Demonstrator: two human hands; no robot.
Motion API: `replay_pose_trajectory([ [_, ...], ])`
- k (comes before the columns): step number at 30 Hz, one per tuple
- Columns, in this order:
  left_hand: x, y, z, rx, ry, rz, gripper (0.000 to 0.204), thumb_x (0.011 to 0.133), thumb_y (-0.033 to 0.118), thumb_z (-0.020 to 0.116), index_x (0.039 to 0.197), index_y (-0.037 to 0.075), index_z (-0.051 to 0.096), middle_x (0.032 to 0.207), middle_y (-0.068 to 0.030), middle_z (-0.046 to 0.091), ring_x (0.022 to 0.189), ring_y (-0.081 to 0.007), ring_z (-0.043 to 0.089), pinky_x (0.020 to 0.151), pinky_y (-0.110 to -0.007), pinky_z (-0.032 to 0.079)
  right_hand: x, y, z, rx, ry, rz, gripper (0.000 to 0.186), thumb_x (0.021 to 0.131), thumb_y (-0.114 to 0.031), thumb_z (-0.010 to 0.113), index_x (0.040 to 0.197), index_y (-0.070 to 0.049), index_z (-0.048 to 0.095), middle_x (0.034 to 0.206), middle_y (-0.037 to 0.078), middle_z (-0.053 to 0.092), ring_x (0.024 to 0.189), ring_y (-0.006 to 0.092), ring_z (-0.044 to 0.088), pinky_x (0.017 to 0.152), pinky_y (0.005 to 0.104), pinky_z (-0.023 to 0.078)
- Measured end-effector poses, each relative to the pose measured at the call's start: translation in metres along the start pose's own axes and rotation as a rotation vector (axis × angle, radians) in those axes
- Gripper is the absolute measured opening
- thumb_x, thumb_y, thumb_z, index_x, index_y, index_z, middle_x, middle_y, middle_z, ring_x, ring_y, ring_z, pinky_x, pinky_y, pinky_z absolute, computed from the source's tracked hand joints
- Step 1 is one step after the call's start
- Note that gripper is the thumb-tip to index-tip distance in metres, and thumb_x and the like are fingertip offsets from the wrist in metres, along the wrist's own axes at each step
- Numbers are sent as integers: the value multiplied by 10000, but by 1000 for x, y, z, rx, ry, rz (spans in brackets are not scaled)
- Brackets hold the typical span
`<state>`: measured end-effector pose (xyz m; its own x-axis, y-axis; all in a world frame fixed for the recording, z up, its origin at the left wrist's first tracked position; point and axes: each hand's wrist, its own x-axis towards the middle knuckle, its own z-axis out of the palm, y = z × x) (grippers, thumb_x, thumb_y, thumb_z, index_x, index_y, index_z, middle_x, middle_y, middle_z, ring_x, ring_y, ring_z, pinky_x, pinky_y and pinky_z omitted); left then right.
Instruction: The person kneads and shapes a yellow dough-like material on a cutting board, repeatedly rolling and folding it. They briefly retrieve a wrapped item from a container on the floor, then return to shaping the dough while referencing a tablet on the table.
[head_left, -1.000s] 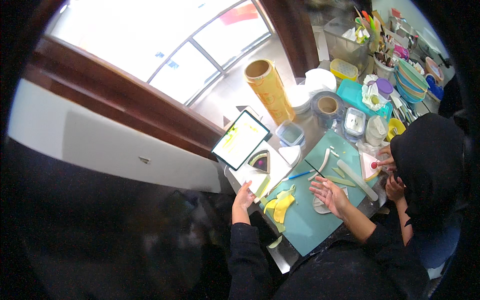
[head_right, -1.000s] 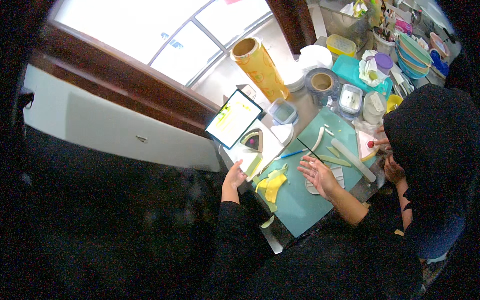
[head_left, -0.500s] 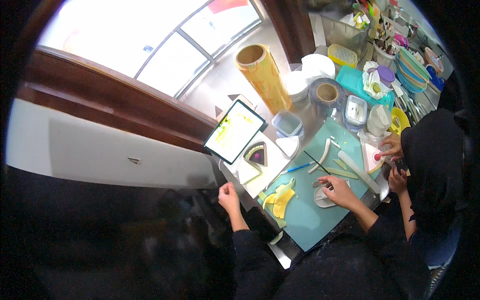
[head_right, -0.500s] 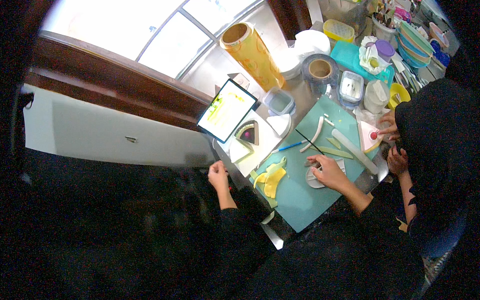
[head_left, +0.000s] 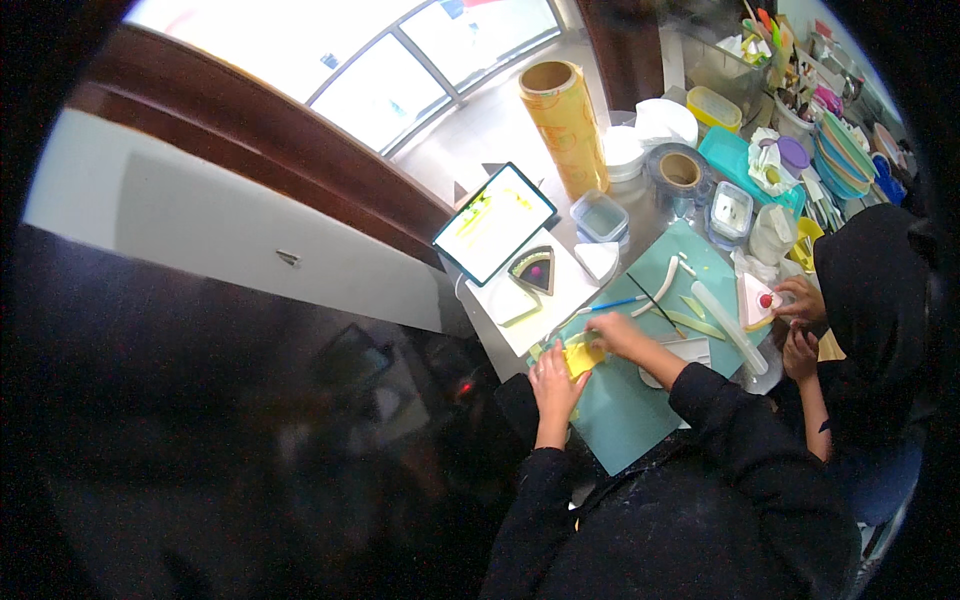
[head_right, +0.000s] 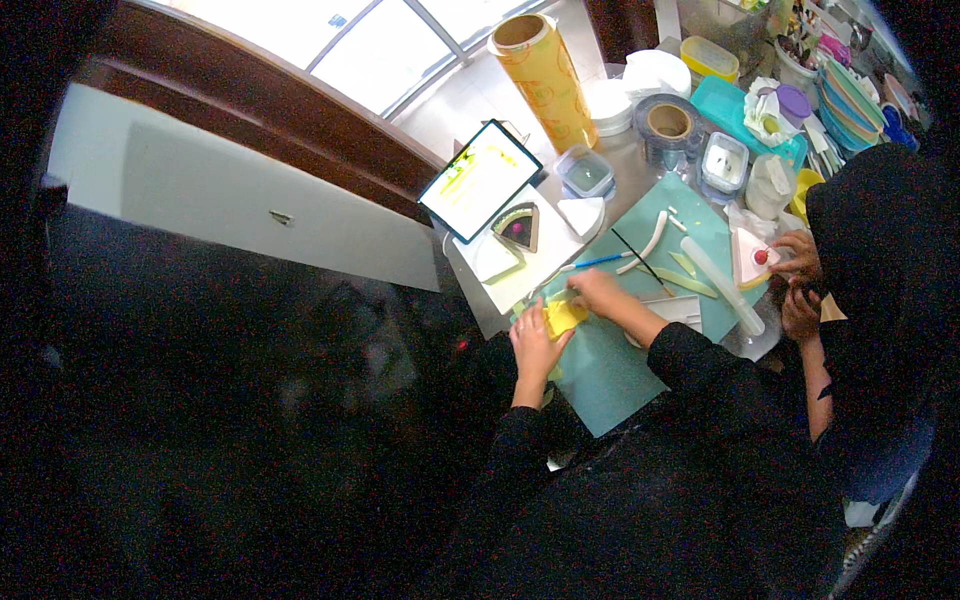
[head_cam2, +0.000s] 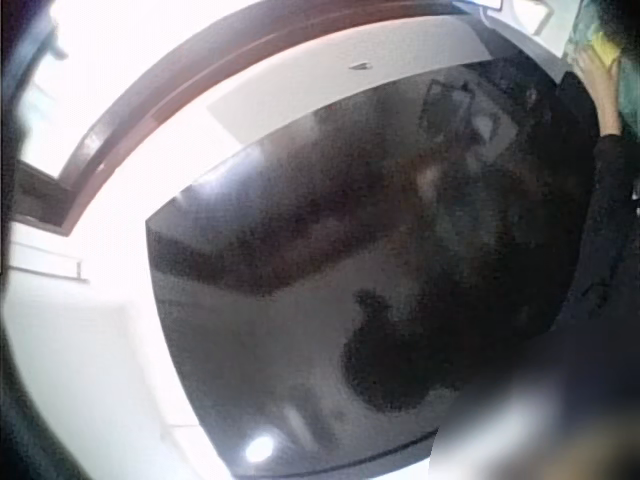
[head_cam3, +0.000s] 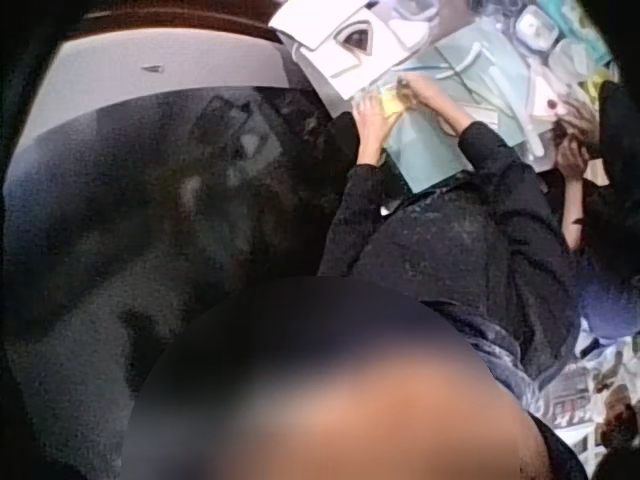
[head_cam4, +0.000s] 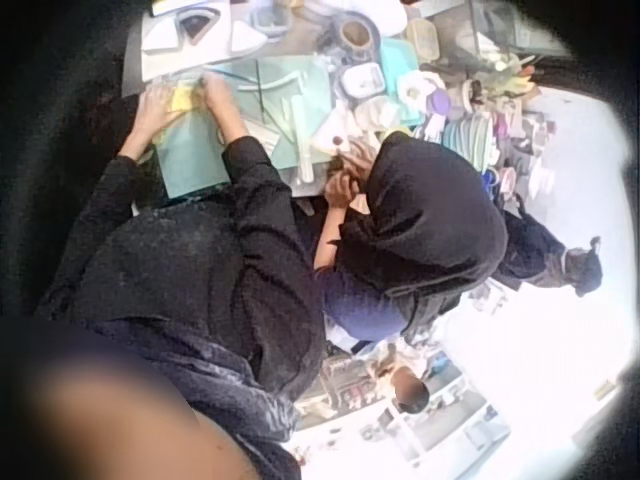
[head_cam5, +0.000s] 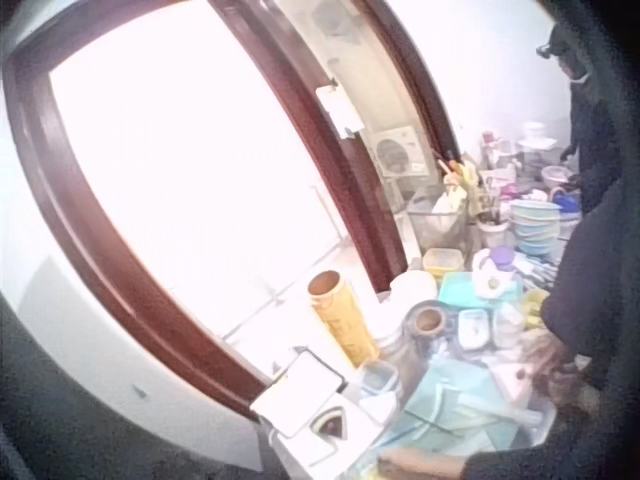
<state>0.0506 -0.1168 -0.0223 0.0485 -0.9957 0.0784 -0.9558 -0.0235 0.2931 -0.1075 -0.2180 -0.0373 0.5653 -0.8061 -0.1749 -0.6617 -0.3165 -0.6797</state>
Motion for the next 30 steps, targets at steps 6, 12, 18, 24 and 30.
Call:
replay_pose_trajectory([
  [6, 7, 8, 16, -289, -5, -58, 561, 705, 168, 703, 1177, 11, 445, 982, -173, 530, 922, -318, 545, 797, -415, 430, -17, 10, -48, -79, 459, 74, 335, 721, -200, 675, 1013, -53, 604, 966, 155, 608, 926, 313, 570, 791, 378, 457],
  [12, 8, 23, -24, -754, -30, -146, 533, 688, 114, 738, 1124, 3, 452, 873, -159, 632, 779, -241, 629, 690, -339, 484, -34, -26, -52, 429, 429, -90, 303, 831, -241, 579, 1052, -35, 595, 1040, 159, 595, 940, 247, 574, 823, 331, 442],
  [18, 11, 34, -65, -1061, -67, -257, 627, 674, 27, 743, 1184, 20, 378, 875, -138, 637, 793, -168, 618, 699, -260, 483, -34, -53, -44, 610, 238, 37, 371, 863, -374, 528, 871, -25, 654, 678, 81, 639, 583, 142, 600, 567, 277, 483],
  [24, -8, 31, -49, -958, 65, -299, 539, 775, 147, 669, 1214, 9, 389, 1047, -161, 580, 928, -181, 577, 775, -300, 462, -41, -60, -34, 859, 134, 191, 452, 872, -411, 514, 729, 1, 633, 574, 51, 598, 472, 114, 553, 460, 275, 457],
  [30, -28, 68, -23, -1519, 175, -486, 435, 922, 413, 416, 1144, 41, 456, 1052, -59, 528, 952, -156, 522, 802, -290, 430, -76, -85, 0, 617, 404, 200, 345, 853, -337, 538, 766, -16, 630, 731, 130, 595, 767, 194, 567, 622, 343, 434],
])
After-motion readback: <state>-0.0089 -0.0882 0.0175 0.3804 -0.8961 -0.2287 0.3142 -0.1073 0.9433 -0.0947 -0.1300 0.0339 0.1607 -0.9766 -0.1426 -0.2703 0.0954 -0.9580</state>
